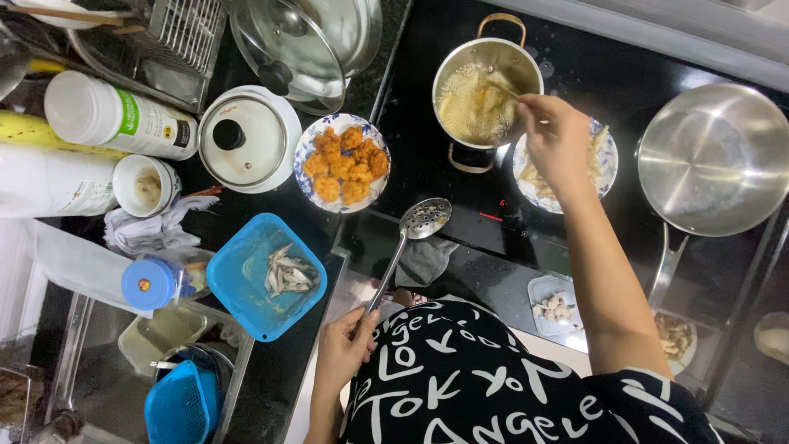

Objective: The person deep-fries small fish in a pot of hot oil on an induction cooktop. They use chopsticks to place the fish into the oil and a slotted spoon to remove the cooked fish, placing them onto a plate. The person also handles a blue container of raw fish and transfers some to a strainer in the sink.

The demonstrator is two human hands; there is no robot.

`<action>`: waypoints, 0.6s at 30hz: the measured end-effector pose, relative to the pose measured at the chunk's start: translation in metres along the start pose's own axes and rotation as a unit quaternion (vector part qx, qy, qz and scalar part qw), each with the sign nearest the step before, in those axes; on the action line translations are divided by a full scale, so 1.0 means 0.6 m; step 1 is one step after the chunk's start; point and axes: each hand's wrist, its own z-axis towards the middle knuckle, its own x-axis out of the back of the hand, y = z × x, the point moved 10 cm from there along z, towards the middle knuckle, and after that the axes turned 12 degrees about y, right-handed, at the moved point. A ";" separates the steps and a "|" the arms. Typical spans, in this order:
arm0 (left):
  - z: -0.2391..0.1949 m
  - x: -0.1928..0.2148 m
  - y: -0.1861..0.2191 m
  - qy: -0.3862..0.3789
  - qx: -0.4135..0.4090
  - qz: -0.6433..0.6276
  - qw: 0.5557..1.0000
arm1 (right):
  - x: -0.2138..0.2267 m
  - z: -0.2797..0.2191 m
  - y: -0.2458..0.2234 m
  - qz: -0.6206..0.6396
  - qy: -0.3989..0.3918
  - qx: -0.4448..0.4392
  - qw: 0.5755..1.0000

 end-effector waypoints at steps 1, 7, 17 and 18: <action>0.000 0.002 0.002 0.000 -0.005 0.003 1.000 | 0.006 0.001 0.006 -0.004 0.005 -0.010 1.000; -0.004 0.004 0.001 0.006 -0.015 -0.007 1.000 | 0.030 -0.006 0.006 -0.056 0.026 0.006 0.998; -0.002 0.005 -0.007 0.000 -0.036 -0.020 0.999 | 0.041 -0.013 -0.026 -0.101 0.013 0.002 0.995; 0.000 0.004 -0.009 0.001 -0.033 -0.023 0.999 | 0.040 -0.010 -0.022 -0.060 0.007 -0.031 0.998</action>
